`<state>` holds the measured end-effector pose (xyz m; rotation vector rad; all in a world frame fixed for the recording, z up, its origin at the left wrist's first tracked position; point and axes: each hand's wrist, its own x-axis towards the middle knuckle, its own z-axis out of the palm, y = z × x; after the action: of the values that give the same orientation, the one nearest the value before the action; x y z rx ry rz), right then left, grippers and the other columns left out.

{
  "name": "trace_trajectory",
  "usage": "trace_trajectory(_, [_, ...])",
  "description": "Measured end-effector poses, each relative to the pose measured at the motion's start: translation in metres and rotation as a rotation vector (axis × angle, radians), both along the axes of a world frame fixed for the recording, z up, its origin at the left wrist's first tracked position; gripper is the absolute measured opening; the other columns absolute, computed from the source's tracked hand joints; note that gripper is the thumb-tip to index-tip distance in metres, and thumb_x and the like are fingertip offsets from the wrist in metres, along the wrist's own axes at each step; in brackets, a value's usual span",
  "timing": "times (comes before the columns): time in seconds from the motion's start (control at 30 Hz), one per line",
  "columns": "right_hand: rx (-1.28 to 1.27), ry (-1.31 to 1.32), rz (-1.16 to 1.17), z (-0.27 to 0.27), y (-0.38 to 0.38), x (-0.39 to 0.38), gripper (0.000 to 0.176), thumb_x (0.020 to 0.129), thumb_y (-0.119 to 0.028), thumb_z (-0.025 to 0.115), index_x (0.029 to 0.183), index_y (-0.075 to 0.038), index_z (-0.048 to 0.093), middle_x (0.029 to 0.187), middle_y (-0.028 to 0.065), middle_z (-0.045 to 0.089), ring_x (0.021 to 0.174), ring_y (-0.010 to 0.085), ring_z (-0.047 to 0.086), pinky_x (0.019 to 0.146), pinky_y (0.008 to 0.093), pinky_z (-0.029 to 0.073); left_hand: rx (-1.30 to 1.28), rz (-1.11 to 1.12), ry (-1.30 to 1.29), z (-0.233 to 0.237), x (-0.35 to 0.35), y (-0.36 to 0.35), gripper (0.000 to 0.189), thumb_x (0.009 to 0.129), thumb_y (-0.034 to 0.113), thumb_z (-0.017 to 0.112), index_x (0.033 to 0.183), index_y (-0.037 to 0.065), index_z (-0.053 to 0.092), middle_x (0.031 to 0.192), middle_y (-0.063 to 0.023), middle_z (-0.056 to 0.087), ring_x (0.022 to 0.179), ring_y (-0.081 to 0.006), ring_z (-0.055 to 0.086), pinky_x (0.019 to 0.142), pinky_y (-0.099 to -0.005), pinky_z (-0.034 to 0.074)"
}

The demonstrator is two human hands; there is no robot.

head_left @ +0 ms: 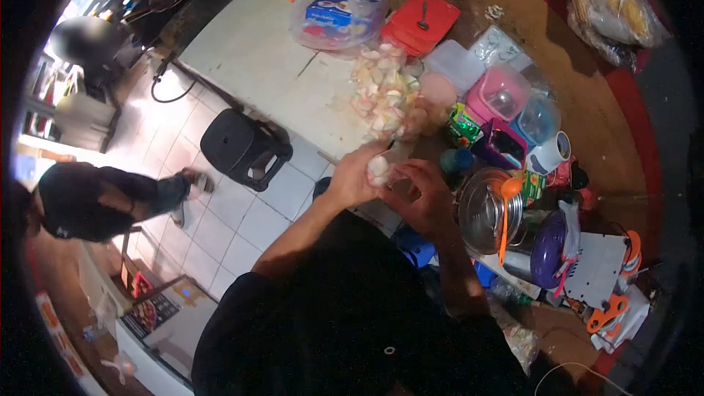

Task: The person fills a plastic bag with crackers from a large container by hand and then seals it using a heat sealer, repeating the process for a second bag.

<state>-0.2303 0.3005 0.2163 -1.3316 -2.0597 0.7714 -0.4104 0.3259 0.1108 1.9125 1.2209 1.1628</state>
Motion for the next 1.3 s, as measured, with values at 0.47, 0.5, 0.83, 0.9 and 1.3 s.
trace_trajectory(0.47, [-0.166,0.027,-0.413,-0.035,0.038,-0.047,0.027,0.080,-0.017,0.075,0.100,-0.003,0.065,0.096,0.0116,0.064,0.064,0.0186,0.063,0.057,0.0296,0.050,-0.084,0.039,0.111,-0.054,-0.065,0.136,0.093,0.055,0.031,0.089,0.133,0.009,0.044,0.130,-0.0159,0.050,0.120,-0.0367,0.047,0.099,-0.0462,0.040])
trace_trajectory(0.5, [-0.224,-0.014,-0.450,-0.034,0.035,-0.049,0.026,0.080,-0.017,0.075,0.100,-0.002,0.065,0.097,0.0116,0.065,0.064,0.0186,0.063,0.057,0.0291,0.050,-0.014,0.034,0.072,-0.060,-0.064,0.141,0.096,0.054,0.034,0.090,0.134,0.009,0.044,0.134,-0.0164,0.047,0.121,-0.0375,0.046,0.100,-0.0478,0.040])
trace_trajectory(0.83, [-0.836,0.118,-0.942,-0.084,-0.044,-0.013,0.019,0.087,-0.018,0.069,0.086,0.001,0.064,0.071,0.0116,0.065,0.067,0.0219,0.065,0.068,0.0347,0.052,0.085,0.082,0.016,-0.085,-0.062,0.134,0.084,0.056,0.026,0.088,0.125,0.000,0.047,0.117,-0.0190,0.054,0.109,-0.0361,0.054,0.094,-0.0458,0.044])
trace_trajectory(0.9, [-0.580,0.141,-0.944,-0.072,-0.064,-0.016,0.067,0.078,-0.010,0.075,0.137,-0.005,0.043,0.122,0.0195,0.059,0.093,0.0263,0.066,0.078,0.0374,0.053,0.197,0.053,-0.067,-0.107,-0.055,0.127,0.084,0.059,0.023,0.087,0.128,-0.001,0.046,0.121,-0.0196,0.053,0.113,-0.0373,0.050,0.098,-0.0466,0.041])
trace_trajectory(1.3, [-0.133,0.396,-1.494,-0.100,-0.248,0.159,0.040,0.088,-0.001,0.063,0.126,0.000,0.053,0.108,0.0122,0.063,0.084,0.0133,0.063,0.067,0.0269,0.054,0.189,0.067,0.210,-0.051,-0.013,0.032,0.072,0.065,0.017,0.084,0.124,-0.002,0.049,0.121,-0.0187,0.052,0.111,-0.0339,0.052,0.083,-0.0415,0.047])
